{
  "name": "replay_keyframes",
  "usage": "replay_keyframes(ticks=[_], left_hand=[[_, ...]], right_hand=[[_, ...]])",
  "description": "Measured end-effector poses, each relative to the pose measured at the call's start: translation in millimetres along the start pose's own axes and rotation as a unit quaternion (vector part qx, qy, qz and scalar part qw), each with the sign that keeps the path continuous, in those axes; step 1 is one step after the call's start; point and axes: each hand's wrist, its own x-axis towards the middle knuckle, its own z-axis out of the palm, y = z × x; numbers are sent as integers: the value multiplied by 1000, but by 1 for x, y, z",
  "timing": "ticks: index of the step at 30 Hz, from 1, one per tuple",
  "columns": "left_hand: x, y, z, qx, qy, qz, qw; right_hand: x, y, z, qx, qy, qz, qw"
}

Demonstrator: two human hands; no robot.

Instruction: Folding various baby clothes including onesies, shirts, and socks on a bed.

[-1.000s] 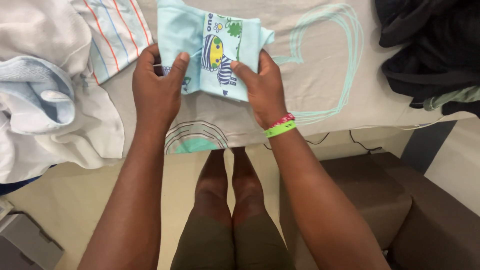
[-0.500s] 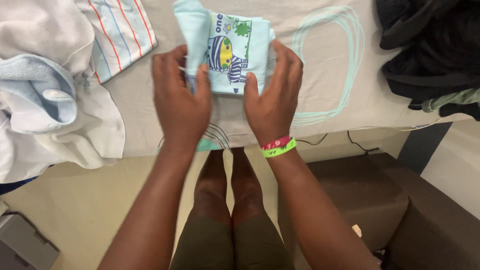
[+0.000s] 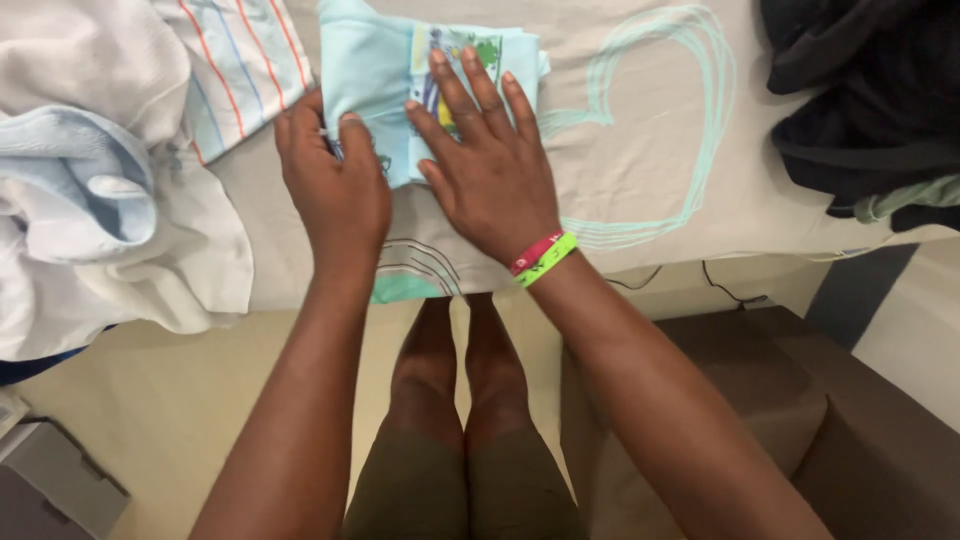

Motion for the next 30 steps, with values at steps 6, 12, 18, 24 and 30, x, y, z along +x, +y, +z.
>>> replay_keyframes(ticks=[6,12,18,24,30], left_hand=[[8,-18,-5,8,-5,-29,1000],[-7,1,1,122,65,143,980],[-8,9,30,54,-88,13,995],[12,15,31,8,-190,-96,977],[19,27,28,-201,-310,-166,914]], right_hand=[[-14,5,-3,-23,-23,-8,999],[-35,11,1,38,112,124,985],[-55,14,-2,204,174,265,926],[-74,19,-5,239,163,321,902],[-81,24,-10,257,173,355,882]])
